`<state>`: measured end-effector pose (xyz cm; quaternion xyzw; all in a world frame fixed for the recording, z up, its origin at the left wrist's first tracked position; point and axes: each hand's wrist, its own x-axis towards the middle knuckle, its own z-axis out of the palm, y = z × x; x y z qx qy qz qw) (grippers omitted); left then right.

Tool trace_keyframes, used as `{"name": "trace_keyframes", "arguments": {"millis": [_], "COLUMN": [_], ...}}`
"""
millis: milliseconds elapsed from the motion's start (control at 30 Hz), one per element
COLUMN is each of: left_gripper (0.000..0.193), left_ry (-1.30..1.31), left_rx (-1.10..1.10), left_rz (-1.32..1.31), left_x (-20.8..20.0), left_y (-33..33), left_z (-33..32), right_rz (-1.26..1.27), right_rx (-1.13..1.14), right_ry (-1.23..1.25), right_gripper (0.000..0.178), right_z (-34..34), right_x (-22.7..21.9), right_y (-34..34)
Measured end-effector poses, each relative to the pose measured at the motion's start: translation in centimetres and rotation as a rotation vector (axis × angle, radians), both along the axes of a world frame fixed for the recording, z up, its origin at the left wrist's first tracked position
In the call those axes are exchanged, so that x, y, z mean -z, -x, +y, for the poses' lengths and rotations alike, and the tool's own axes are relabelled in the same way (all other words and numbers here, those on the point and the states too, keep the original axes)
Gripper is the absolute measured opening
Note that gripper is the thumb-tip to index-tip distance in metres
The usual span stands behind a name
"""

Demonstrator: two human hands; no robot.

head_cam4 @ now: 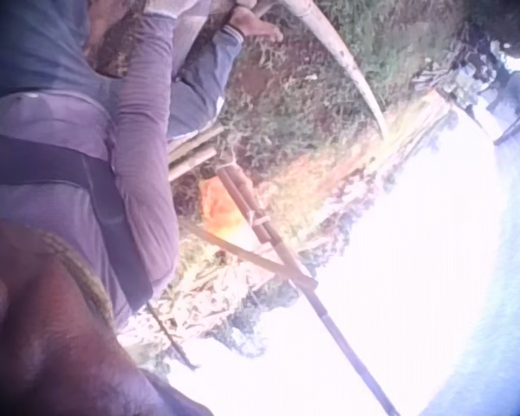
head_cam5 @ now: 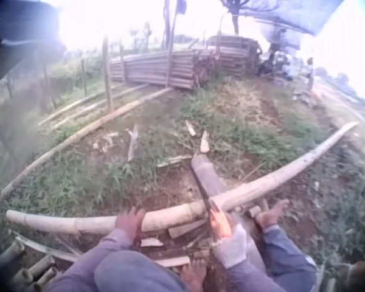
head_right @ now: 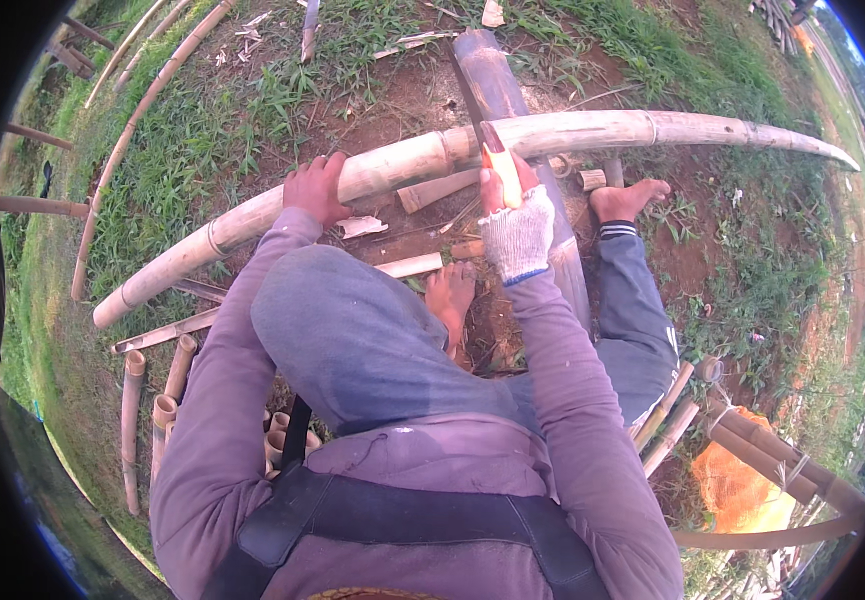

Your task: The person sits on the ground and uses a hand saw to cut long bamboo poles into shorter sections. They repeatedly position the bamboo, saw through it, and stack the cut pieces nearby.

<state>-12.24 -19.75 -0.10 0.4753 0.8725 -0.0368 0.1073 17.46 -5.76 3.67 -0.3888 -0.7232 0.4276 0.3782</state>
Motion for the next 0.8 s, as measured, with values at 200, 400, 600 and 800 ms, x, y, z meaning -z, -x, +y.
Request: {"name": "trace_keyframes", "arguments": {"millis": [200,400,600,800], "left_gripper": [0.086,0.094,0.098,0.097], "left_ry": [-0.008,0.004,0.014,0.025], "left_rx": [-0.028,-0.019,-0.026,-0.023], "left_rz": [0.030,0.004,-0.001,-0.007], "left_x": [-0.2,-0.6,-0.2,0.1], "left_y": [0.9,0.3,1.1,0.8], "left_z": [-1.3,-0.4,-1.3,-0.8], "right_rz": [0.134,0.033,-0.164,-0.082], "right_rx": [-0.188,0.039,-0.023,0.041], "right_ry": [0.042,-0.075,-0.176,-0.004], "right_gripper": [0.041,0.034,0.025,0.031], "right_z": [-0.3,1.7,-8.3,-8.5], "right_x": [0.5,-1.3,-4.9,-1.5], "right_y": [0.3,2.2,-11.6,-12.6]}}
